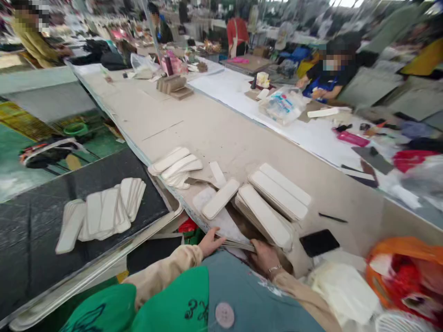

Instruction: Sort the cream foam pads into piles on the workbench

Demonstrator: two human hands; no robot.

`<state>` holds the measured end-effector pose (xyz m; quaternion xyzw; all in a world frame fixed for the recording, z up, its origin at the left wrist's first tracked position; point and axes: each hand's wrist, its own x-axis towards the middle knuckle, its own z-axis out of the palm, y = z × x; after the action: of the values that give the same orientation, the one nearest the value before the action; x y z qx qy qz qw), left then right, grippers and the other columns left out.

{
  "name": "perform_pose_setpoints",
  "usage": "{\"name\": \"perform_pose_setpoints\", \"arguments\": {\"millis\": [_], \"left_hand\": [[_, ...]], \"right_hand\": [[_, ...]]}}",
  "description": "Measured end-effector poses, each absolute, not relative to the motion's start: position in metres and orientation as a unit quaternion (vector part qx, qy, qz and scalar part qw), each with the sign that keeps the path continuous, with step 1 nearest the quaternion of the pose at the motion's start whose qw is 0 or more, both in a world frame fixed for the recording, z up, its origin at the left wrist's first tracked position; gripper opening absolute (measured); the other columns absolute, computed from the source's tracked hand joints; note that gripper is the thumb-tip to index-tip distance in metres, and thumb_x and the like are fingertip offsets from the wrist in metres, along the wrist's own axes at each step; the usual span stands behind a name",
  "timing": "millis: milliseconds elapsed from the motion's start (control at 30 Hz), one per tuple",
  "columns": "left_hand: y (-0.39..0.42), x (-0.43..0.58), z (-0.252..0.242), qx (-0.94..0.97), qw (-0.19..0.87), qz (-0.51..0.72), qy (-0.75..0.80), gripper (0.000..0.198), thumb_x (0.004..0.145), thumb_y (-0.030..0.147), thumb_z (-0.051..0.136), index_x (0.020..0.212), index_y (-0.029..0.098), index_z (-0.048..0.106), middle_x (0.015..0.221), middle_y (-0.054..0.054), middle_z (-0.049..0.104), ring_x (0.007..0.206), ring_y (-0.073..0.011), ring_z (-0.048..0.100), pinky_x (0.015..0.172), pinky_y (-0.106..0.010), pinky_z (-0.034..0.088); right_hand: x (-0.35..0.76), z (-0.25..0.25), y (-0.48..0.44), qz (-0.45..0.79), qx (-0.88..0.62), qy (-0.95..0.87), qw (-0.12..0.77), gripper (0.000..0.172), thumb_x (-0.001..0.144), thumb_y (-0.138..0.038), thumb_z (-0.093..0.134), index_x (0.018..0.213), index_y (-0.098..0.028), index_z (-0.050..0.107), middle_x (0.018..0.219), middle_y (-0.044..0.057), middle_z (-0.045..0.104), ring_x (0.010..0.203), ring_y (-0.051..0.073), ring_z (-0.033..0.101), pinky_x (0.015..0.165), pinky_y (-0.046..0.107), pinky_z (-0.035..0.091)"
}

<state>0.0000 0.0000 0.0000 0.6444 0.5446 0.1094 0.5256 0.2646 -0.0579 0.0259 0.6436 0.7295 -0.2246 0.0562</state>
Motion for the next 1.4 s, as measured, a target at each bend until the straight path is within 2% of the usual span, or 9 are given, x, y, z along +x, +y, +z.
{"name": "perform_pose_setpoints", "arguments": {"millis": [100,167,300,367,567,733,900,1100,1400], "left_hand": [[0.003,0.0,0.002,0.668,0.514,0.123,0.525,0.092,0.05,0.048,0.081,0.127,0.01,0.048,0.135,-0.021,0.044,0.13,-0.0345,0.04,0.111,-0.047,0.029],[0.006,-0.003,0.007,0.679,0.507,0.13,0.515,0.085,0.043,0.039,0.085,0.119,0.015,0.056,0.132,-0.016,0.048,0.128,-0.0336,0.041,0.111,-0.045,0.03],[0.01,-0.021,0.03,0.686,0.493,0.134,0.519,0.04,0.061,0.027,0.075,0.098,0.017,0.066,0.101,-0.009,0.065,0.101,-0.0278,0.059,0.095,-0.04,0.044],[0.014,-0.035,0.047,0.669,0.494,0.17,0.53,0.032,0.069,0.029,0.07,0.098,0.017,0.066,0.096,-0.008,0.067,0.095,-0.0257,0.061,0.091,-0.038,0.045],[0.047,-0.044,0.095,0.373,0.678,0.454,0.442,0.044,0.075,0.04,0.069,0.111,0.019,0.055,0.106,-0.008,0.065,0.099,-0.02,0.061,0.089,-0.034,0.047],[0.096,0.006,0.1,0.322,0.695,0.445,0.464,0.054,0.075,0.038,0.068,0.12,0.019,0.045,0.115,-0.01,0.061,0.092,-0.0179,0.064,0.075,-0.029,0.051],[0.149,0.028,0.082,0.454,0.592,0.361,0.56,0.053,0.082,0.032,0.053,0.13,0.013,0.044,0.108,-0.011,0.066,0.086,-0.0171,0.065,0.073,-0.028,0.052],[0.201,0.029,0.075,0.576,0.509,0.245,0.591,0.041,0.081,0.022,0.053,0.119,0.008,0.061,0.113,-0.013,0.068,0.104,-0.0231,0.062,0.097,-0.035,0.045],[0.217,0.04,0.066,0.659,0.466,0.198,0.556,0.028,0.081,0.017,0.051,0.1,0.013,0.071,0.11,-0.011,0.067,0.112,-0.0234,0.056,0.106,-0.037,0.036]], "right_hand": [[0.261,0.022,-0.055,-0.228,0.644,0.727,0.068,0.03,0.08,-0.016,0.053,0.109,-0.015,0.059,0.101,0.011,0.065,0.095,0.024,0.06,0.077,0.03,0.04],[0.259,0.022,-0.053,-0.235,0.637,0.731,0.072,0.025,0.081,-0.016,0.052,0.104,-0.016,0.061,0.097,0.01,0.066,0.091,0.024,0.061,0.074,0.029,0.04],[0.256,0.037,-0.051,-0.25,0.61,0.749,0.063,0.018,0.082,-0.019,0.054,0.097,-0.018,0.065,0.089,0.007,0.067,0.085,0.022,0.063,0.07,0.028,0.041],[0.251,0.052,-0.047,-0.265,0.604,0.752,0.024,0.017,0.084,-0.026,0.055,0.096,-0.019,0.065,0.089,0.005,0.068,0.086,0.02,0.063,0.072,0.027,0.042],[0.209,0.087,-0.01,-0.49,0.593,0.582,-0.262,0.032,0.076,-0.042,0.065,0.094,-0.016,0.067,0.085,0.004,0.071,0.079,0.021,0.063,0.07,0.028,0.047],[0.164,0.079,0.035,-0.576,0.593,0.415,-0.38,0.058,0.066,-0.054,0.07,0.105,-0.012,0.062,0.099,0.012,0.071,0.09,0.027,0.065,0.081,0.038,0.051],[0.142,0.064,0.056,-0.599,0.605,0.351,-0.39,0.056,0.065,-0.05,0.071,0.106,-0.015,0.056,0.107,0.013,0.069,0.098,0.028,0.064,0.084,0.041,0.053],[0.125,0.06,0.073,-0.641,0.621,0.291,-0.344,0.035,0.07,-0.028,0.066,0.1,-0.015,0.052,0.079,0.006,0.069,0.067,0.023,0.068,0.056,0.035,0.056],[0.125,0.058,0.094,-0.596,0.694,0.289,-0.284,0.018,0.078,-0.025,0.061,0.091,-0.014,0.054,0.095,0.012,0.068,0.072,0.021,0.069,0.052,0.029,0.055]]}}
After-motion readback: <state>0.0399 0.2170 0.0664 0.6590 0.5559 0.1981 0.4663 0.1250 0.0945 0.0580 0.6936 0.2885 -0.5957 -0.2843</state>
